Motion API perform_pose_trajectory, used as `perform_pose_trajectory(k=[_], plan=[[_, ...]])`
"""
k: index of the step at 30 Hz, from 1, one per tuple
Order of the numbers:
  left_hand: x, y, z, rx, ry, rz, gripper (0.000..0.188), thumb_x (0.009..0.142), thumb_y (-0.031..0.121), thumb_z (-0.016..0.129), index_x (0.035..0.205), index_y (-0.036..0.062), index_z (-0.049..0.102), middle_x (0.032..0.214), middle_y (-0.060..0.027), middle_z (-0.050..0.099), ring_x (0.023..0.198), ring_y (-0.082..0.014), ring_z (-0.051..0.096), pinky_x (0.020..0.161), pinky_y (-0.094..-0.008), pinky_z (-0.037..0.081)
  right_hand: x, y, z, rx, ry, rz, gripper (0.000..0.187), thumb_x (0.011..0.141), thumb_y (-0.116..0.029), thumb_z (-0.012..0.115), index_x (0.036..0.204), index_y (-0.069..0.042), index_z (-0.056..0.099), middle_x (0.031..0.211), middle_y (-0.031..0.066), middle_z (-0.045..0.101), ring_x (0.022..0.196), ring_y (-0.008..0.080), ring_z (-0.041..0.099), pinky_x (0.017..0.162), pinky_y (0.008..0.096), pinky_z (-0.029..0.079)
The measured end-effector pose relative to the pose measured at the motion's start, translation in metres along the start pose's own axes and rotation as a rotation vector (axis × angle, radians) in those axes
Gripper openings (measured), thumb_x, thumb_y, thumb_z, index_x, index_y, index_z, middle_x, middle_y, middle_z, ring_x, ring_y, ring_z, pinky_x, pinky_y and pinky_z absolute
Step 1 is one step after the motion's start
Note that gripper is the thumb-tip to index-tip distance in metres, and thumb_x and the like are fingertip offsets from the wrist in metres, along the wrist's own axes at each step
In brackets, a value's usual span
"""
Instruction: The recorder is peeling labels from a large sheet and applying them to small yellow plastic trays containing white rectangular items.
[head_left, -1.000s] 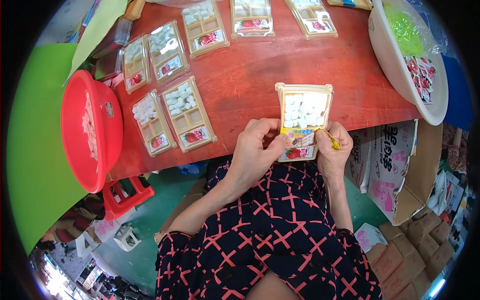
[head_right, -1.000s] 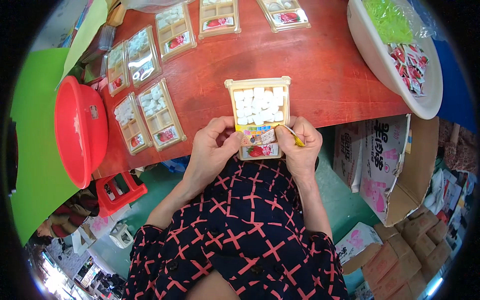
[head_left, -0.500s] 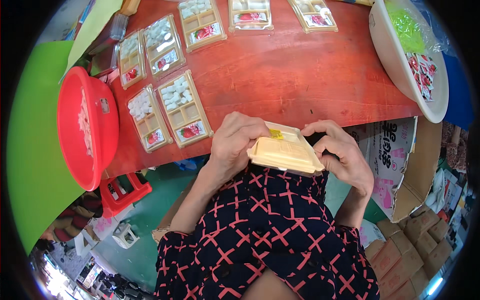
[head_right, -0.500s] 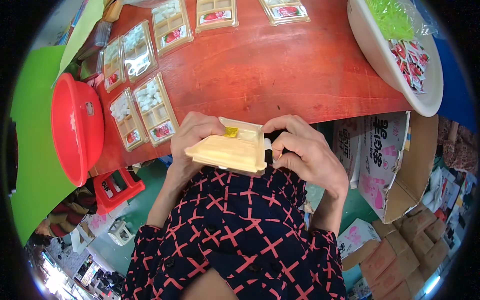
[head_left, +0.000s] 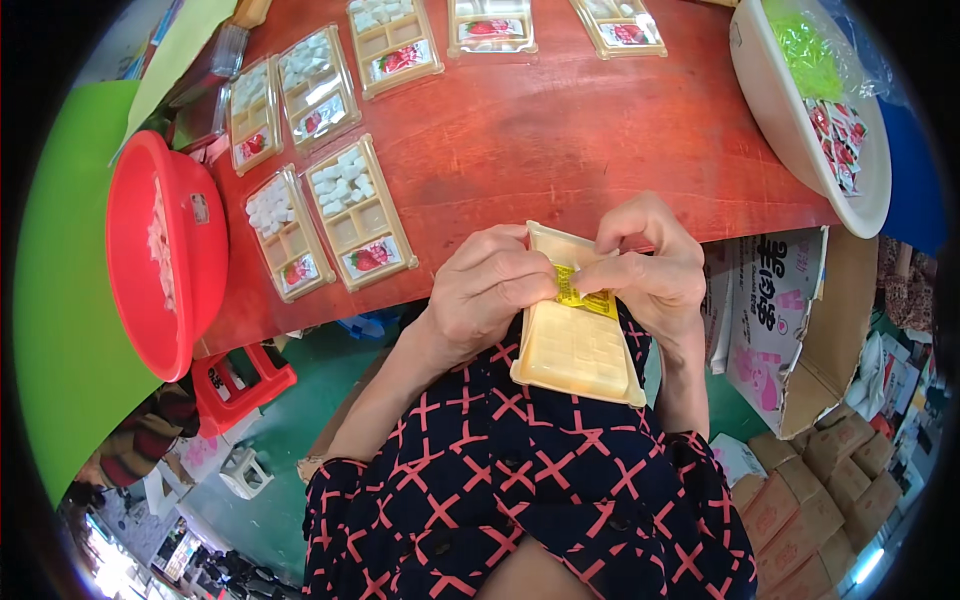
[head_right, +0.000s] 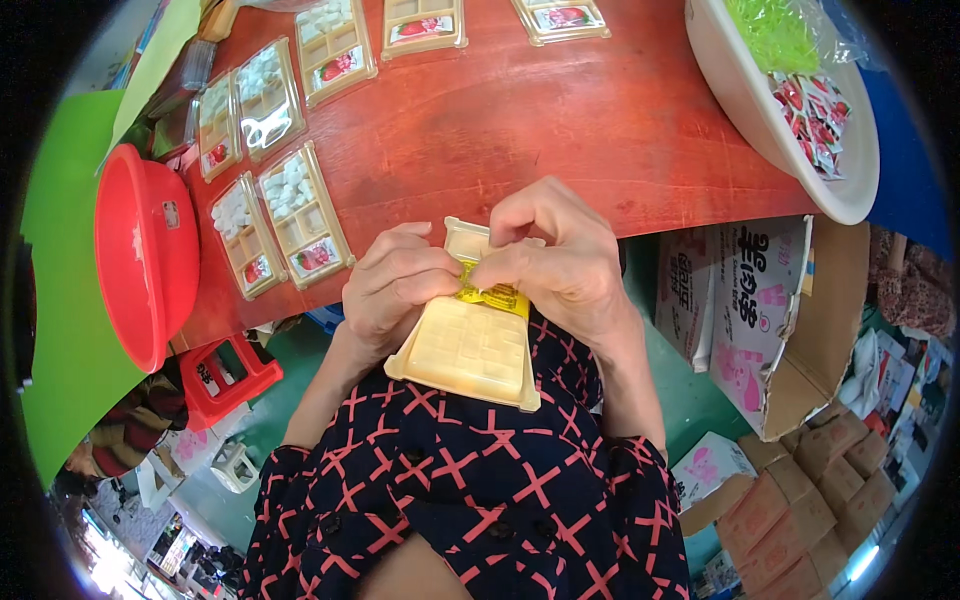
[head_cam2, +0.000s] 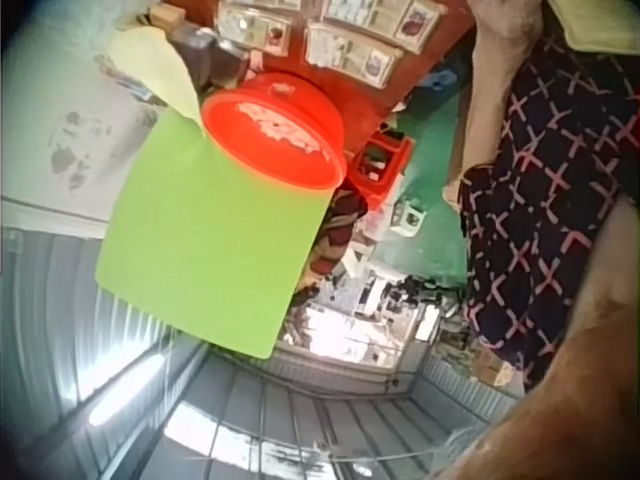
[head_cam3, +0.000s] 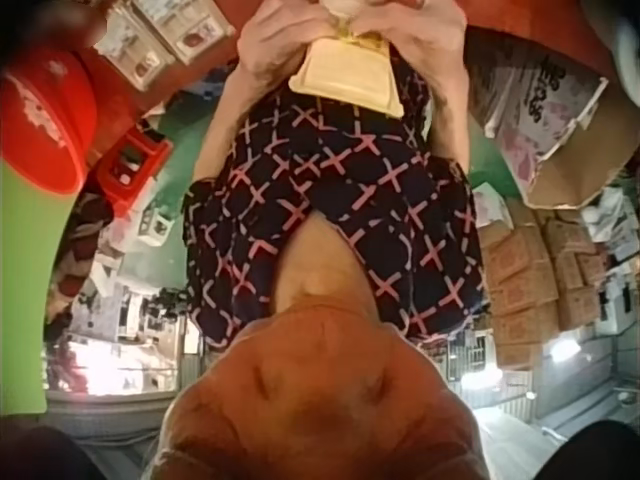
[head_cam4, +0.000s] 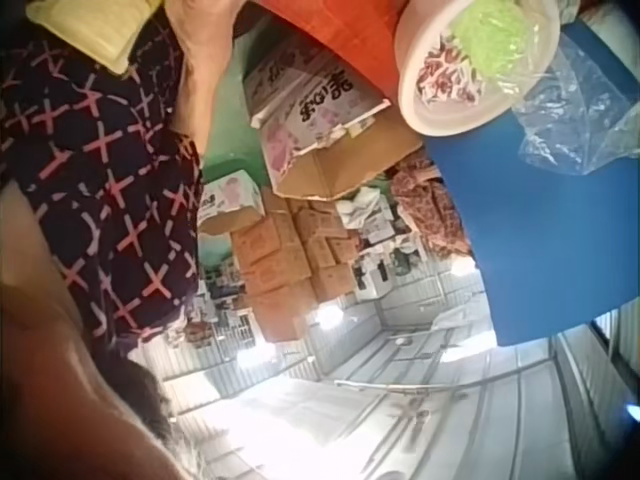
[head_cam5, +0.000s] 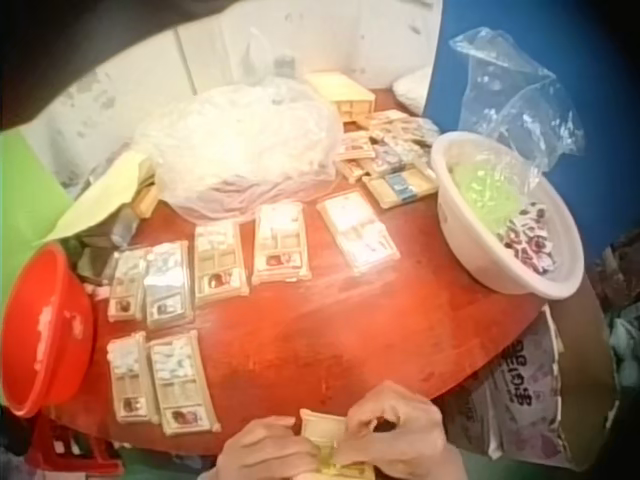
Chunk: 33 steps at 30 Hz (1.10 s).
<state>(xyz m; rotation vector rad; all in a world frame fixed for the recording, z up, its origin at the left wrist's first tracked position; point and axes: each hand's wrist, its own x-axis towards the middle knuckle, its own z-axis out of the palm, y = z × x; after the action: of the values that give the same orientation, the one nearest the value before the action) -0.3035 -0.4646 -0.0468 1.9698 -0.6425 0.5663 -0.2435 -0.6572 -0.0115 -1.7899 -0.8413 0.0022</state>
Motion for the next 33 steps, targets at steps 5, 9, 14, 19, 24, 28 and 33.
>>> perform_pose_trajectory(k=[5, 9, 14, 19, 24, 28, 33], plan=[[-0.003, 0.004, 0.008, 0.056, 0.096, -0.059, 0.015, 0.071, 0.001, 0.069, 0.085, 0.0047, 0.063, 0.081, -0.0065, 0.064, 0.071, -0.0216, 0.061, 0.083, -0.0412, 0.052, -0.001, 0.003, 0.008, 0.131, -0.053, 0.073, 0.017, 0.063, 0.004, 0.069, 0.078, -0.005, 0.07, 0.079, 0.0075, 0.064, 0.067, 0.0179, 0.063, 0.056, 0.0257, 0.049], [-0.005, 0.005, 0.012, 0.056, 0.125, -0.15, 0.014, 0.071, 0.0, 0.069, 0.084, 0.0044, 0.064, 0.076, -0.0066, 0.064, 0.068, -0.0222, 0.062, 0.084, -0.043, 0.052, -0.009, 0.0, 0.005, 0.221, -0.121, 0.435, 0.029, 0.076, 0.001, 0.064, 0.105, 0.002, 0.061, 0.09, 0.0126, 0.067, 0.079, 0.0192, 0.066, 0.069, 0.0298, 0.052], [-0.004, 0.007, 0.006, -0.051, 0.257, -0.384, 0.01, 0.073, 0.0, 0.07, 0.081, 0.0017, 0.064, 0.076, -0.0107, 0.065, 0.069, -0.024, 0.062, 0.084, -0.0424, 0.052, -0.009, 0.007, 0.002, 0.729, -0.225, 0.351, 0.06, 0.08, -0.032, 0.069, 0.124, 0.003, 0.05, 0.112, 0.0136, 0.062, 0.11, 0.0225, 0.056, 0.094, 0.0344, 0.043], [-0.002, 0.011, 0.008, -0.204, 0.204, -0.723, 0.024, 0.073, 0.0, 0.07, 0.095, -0.0011, 0.062, 0.085, -0.0126, 0.064, 0.073, -0.0236, 0.062, 0.07, -0.0317, 0.05, -0.011, 0.011, 0.04, 0.463, 0.057, 0.575, 0.024, 0.086, -0.004, 0.056, 0.108, 0.003, 0.049, 0.11, 0.0114, 0.059, 0.09, 0.0129, 0.06, 0.072, 0.0276, 0.051], [0.005, 0.006, -0.004, -0.225, 0.151, -0.802, 0.055, 0.083, 0.004, 0.061, 0.134, -0.0007, 0.04, 0.123, -0.0157, 0.053, 0.11, -0.0232, 0.055, 0.094, -0.0339, 0.045, 0.06, 0.056, 0.014, 0.45, 0.33, 0.439, 0.033, 0.087, -0.006, 0.058, 0.116, -0.001, 0.044, 0.099, 0.0066, 0.057, 0.087, 0.0141, 0.059, 0.074, 0.0261, 0.052], [0.007, 0.006, -0.042, -0.146, 0.155, -0.715, 0.05, 0.081, 0.008, 0.065, 0.127, 0.0008, 0.048, 0.122, -0.015, 0.054, 0.107, -0.0218, 0.056, 0.091, -0.0324, 0.046, 0.18, 0.107, -0.085, 0.257, 0.387, 0.362, 0.047, 0.085, -0.014, 0.064, 0.125, -0.001, 0.043, 0.115, 0.0102, 0.052, 0.1, 0.016, 0.056, 0.067, 0.0276, 0.053], [0.03, -0.02, -0.124, 0.164, 0.253, -0.79, 0.043, 0.079, 0.011, 0.068, 0.119, 0.0021, 0.055, 0.111, -0.0139, 0.061, 0.097, -0.0225, 0.06, 0.082, -0.0324, 0.048, 0.23, 0.151, -0.136, 0.021, 0.435, 0.314, 0.043, 0.087, -0.016, 0.063, 0.121, 0.002, 0.047, 0.108, 0.0095, 0.055, 0.096, 0.0148, 0.055, 0.074, 0.0234, 0.046]])
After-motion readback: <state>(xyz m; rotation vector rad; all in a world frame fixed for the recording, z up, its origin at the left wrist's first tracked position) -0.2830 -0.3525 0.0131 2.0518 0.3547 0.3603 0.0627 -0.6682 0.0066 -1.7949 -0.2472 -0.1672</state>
